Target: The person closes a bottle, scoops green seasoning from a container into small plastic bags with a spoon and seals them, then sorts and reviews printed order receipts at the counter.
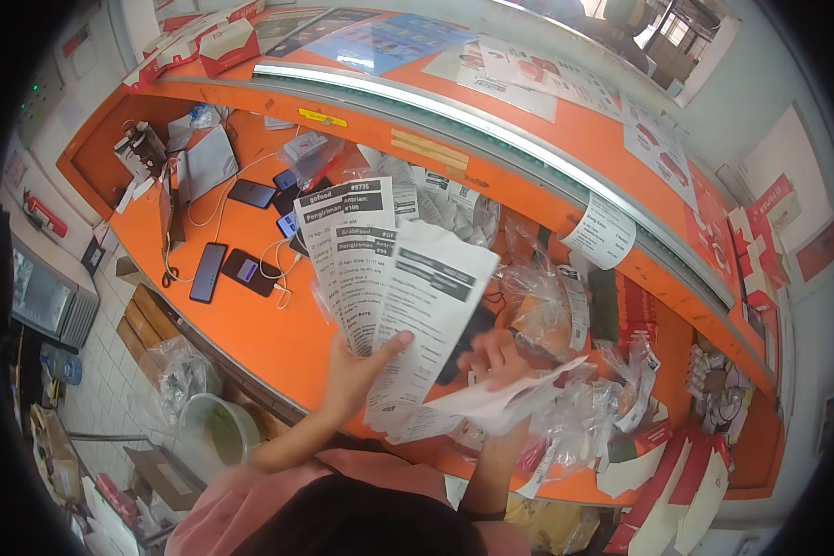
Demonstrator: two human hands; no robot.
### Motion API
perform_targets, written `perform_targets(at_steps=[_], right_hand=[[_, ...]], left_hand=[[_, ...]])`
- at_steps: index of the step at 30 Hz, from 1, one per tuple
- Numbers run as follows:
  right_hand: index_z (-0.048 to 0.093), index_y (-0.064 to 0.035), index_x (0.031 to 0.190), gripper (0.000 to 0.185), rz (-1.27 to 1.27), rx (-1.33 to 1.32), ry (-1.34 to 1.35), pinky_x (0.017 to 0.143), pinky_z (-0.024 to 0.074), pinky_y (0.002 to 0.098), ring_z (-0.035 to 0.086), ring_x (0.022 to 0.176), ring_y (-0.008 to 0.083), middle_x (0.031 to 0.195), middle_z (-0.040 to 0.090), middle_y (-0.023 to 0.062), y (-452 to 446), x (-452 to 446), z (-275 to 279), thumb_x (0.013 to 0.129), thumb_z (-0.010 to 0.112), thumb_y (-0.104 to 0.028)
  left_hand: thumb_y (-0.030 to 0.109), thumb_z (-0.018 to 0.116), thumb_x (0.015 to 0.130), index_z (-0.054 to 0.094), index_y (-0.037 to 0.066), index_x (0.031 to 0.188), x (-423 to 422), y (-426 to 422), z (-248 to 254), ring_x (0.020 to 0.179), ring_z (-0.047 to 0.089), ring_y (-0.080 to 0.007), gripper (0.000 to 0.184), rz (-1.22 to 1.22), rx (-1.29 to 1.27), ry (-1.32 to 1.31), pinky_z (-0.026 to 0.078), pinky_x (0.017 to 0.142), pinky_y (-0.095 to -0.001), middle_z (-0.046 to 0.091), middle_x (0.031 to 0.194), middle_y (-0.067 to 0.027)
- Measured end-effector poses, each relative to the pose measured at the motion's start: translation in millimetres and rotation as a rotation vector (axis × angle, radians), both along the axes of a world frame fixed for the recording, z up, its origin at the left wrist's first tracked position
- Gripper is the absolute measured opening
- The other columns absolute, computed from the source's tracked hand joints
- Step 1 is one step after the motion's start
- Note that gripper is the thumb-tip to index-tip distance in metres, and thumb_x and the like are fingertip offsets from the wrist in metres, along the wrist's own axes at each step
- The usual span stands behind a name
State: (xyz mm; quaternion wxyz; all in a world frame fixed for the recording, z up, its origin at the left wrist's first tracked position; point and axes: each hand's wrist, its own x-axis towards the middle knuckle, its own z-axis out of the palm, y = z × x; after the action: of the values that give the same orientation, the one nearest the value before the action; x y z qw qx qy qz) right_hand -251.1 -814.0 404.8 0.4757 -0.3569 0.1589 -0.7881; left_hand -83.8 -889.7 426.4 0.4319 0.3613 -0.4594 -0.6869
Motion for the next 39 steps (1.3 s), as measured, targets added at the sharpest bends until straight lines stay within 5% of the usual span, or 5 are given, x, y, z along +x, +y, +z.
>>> perform_targets(at_steps=[3,9,13,19,39], right_hand=[[0.052,0.0027,0.111,0.035,-0.405,0.447,0.45,0.089,0.0428,0.0346,0.051,0.107,0.0207,0.118,0.051,0.0115,5.8,16.4,-0.2,0.077,0.062,0.003],[0.034,0.0014,0.129,0.06,-0.442,0.306,-0.006,0.084,0.0451,0.0356,0.056,0.096,0.0187,0.1,0.06,0.0061,-9.6,6.3,-1.2,0.075,0.061,0.009],[0.038,0.0022,0.125,0.059,0.188,-0.23,-0.02,0.084,0.046,0.0367,0.056,0.097,0.0193,0.101,0.06,0.007,-8.6,4.4,6.1,0.072,0.062,0.011],[0.052,0.005,0.112,0.041,-0.274,0.465,0.216,0.086,0.0448,0.03,0.056,0.099,0.0169,0.107,0.059,0.0112,2.5,17.0,-6.8,0.073,0.063,0.011],[0.055,0.0064,0.106,0.027,-0.608,0.537,0.243,0.082,0.0429,0.0253,0.056,0.093,0.0132,0.103,0.06,0.0101,-8.0,23.6,5.4,0.081,0.062,0.001]], left_hand=[[0.014,0.07,0.078,0.056,-0.004,0.098,-4.6,2.9,-7.5,0.081,0.059,-0.012,0.03,0.024,-0.129,-0.01,0.048,0.07,-0.0252,0.063,0.089,-0.0082],[0.018,0.066,0.082,0.057,-0.004,0.1,-2.5,1.1,-14.5,0.079,0.059,-0.0113,0.03,-0.043,0.189,0.241,0.048,0.068,-0.025,0.063,0.089,-0.0077],[0.019,0.065,0.084,0.058,-0.004,0.1,-3.5,3.4,-20.2,0.076,0.058,-0.0104,0.029,0.035,0.104,0.063,0.048,0.065,-0.0241,0.063,0.087,-0.0067],[0.016,0.066,0.082,0.06,-0.004,0.099,-2.8,7.5,-5.6,0.076,0.059,-0.0104,0.027,-0.041,-0.031,-0.029,0.048,0.065,-0.0236,0.064,0.086,-0.007],[0.039,0.042,0.094,0.056,-0.004,0.107,1.8,-2.2,-7.9,0.087,0.054,-0.0097,0.047,-0.031,0.147,-0.019,0.042,0.078,-0.0237,0.061,0.094,-0.0063]])
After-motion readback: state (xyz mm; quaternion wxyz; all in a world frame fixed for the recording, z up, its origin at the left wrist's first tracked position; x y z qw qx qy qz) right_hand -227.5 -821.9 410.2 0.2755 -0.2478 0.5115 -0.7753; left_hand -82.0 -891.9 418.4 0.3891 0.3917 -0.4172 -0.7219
